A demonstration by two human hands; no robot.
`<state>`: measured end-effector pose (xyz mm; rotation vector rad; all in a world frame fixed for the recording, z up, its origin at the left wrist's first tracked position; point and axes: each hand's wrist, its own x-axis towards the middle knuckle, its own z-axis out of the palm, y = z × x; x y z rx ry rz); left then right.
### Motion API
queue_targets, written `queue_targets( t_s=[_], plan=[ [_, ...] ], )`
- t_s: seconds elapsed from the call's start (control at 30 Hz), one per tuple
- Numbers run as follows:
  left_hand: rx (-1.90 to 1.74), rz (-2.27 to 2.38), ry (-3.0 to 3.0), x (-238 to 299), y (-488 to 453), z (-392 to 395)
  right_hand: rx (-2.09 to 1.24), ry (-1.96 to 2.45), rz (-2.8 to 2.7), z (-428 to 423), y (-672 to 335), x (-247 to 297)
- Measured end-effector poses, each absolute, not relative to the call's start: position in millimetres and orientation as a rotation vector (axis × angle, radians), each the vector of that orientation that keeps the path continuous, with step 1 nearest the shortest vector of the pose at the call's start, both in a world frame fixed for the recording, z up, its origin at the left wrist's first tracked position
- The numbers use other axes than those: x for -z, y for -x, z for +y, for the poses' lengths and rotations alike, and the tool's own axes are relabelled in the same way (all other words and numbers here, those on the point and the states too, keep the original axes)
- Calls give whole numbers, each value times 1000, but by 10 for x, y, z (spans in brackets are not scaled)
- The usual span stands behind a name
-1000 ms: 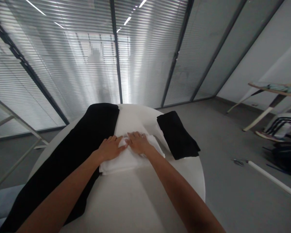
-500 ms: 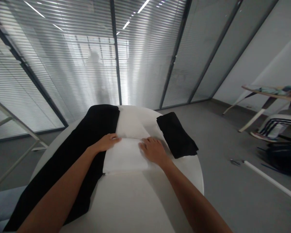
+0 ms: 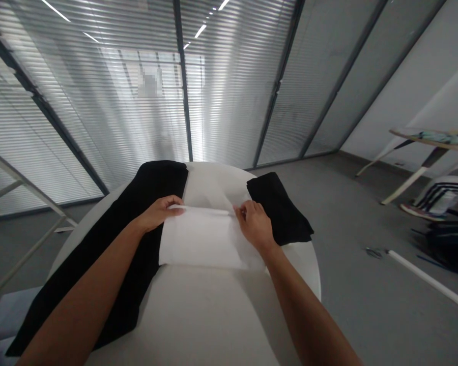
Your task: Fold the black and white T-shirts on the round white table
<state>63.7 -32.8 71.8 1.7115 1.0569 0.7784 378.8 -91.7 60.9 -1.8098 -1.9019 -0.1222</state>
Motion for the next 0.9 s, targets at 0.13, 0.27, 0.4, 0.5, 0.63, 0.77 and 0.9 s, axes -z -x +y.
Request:
queue_targets(
  t_s=[0.13,0.27,0.4,0.5,0.63,0.77,0.9],
  plan=[
    [-719,1517,-2052,-641,-669,-273,270,1724,-1766,-882,-3848,-578],
    [-610,1842,-2437,-618,-931,-448,265,1651,-1929,-875,-3830,-489],
    [-473,1580,-2724,-511,-1284,-739,179,1811,-2131,-893,-3786,-362],
    [-292,1514,-2719,-387,-1399,-864,139,1830,-2222,-897,-3793,-279],
    [-218,1590,-2650,-318,-1376,-871,115,1828,-2326,-892,-3809,-196],
    [-188,1627,-2595,-333,-1319,-838,118,1892,-2325,-884,-3809,-161],
    [-177,1659,-2573,-352,-1182,-883,156,1827,-2347,-887,-3799,-183]
  ],
)
